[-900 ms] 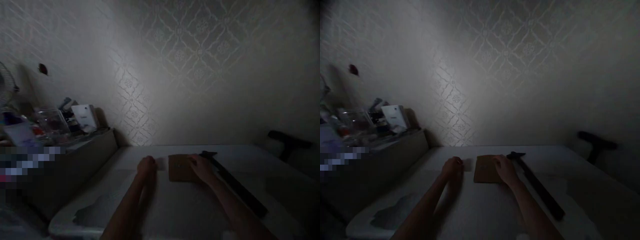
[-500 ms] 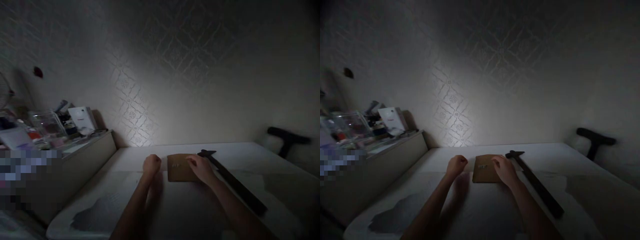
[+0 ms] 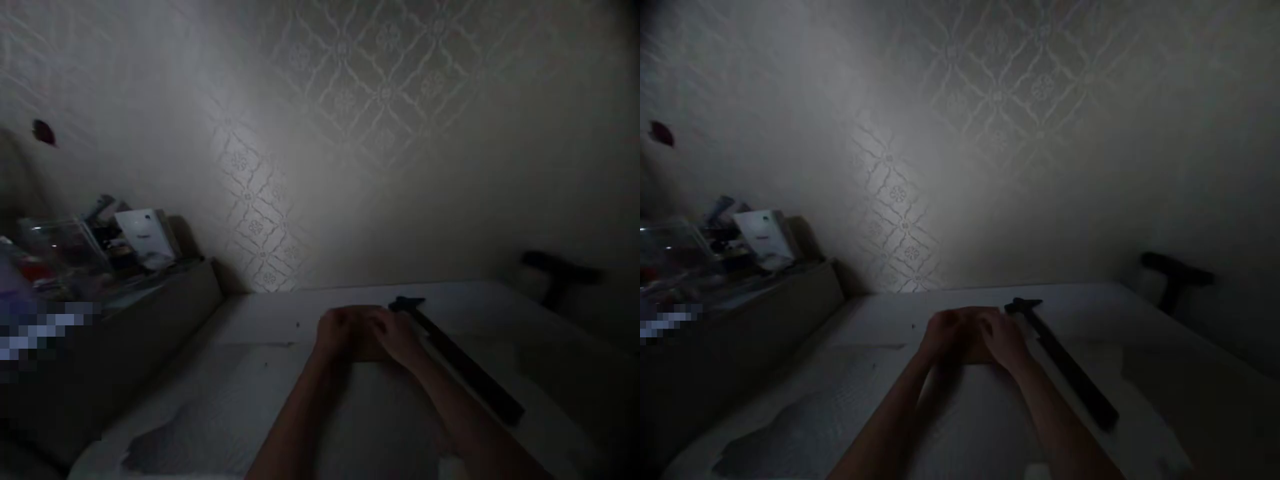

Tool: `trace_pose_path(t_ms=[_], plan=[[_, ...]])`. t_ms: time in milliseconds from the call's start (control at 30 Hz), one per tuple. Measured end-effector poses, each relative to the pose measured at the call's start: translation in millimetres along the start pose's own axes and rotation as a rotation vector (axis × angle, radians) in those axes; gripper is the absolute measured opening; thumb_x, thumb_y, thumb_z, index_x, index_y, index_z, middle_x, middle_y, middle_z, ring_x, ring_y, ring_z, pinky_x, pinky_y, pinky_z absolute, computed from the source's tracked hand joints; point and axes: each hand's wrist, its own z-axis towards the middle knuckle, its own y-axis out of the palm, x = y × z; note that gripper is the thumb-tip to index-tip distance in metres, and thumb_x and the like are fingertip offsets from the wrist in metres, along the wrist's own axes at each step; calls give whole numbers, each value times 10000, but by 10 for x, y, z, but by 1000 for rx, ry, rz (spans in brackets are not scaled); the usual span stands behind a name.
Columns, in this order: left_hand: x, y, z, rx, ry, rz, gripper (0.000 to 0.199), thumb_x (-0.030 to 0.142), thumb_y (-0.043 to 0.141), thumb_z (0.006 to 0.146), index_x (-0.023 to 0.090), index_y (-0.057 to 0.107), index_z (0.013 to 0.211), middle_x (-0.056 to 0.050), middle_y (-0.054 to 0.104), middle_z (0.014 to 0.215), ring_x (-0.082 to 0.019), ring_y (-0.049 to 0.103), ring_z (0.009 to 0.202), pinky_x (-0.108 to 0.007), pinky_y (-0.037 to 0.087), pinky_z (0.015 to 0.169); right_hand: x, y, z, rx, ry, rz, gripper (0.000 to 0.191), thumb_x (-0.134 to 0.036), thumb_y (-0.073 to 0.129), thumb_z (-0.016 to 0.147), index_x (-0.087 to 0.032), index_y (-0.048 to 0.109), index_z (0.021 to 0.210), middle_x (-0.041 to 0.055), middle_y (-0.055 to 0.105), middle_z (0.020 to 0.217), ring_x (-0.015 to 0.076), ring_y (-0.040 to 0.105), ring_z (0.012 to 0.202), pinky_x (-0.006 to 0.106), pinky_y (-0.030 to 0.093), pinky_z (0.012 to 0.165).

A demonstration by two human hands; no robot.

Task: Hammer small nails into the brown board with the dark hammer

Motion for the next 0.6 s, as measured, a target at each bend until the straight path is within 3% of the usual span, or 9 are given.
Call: trace_pose_path(t_ms=[400,600], plan=[[-103,46,42,69,19,-71,150,184,555,840,138,694,876,-68,713,880,-163,649,823,-238,469,764,-58,-28,-31,-30,17,-68,259,-120,496,794,-244,676,934,34,709,935,186,652,841,304,490,776],[-123,137,47,32,50,-93,163,132,546,818,149,704,858,-57,715,904,-153,646,865,-225,463,797,-52,-14,-39,-39,11,-60,244,-131,477,815,-217,676,928,50,705,957,194,648,856,315,482,788]])
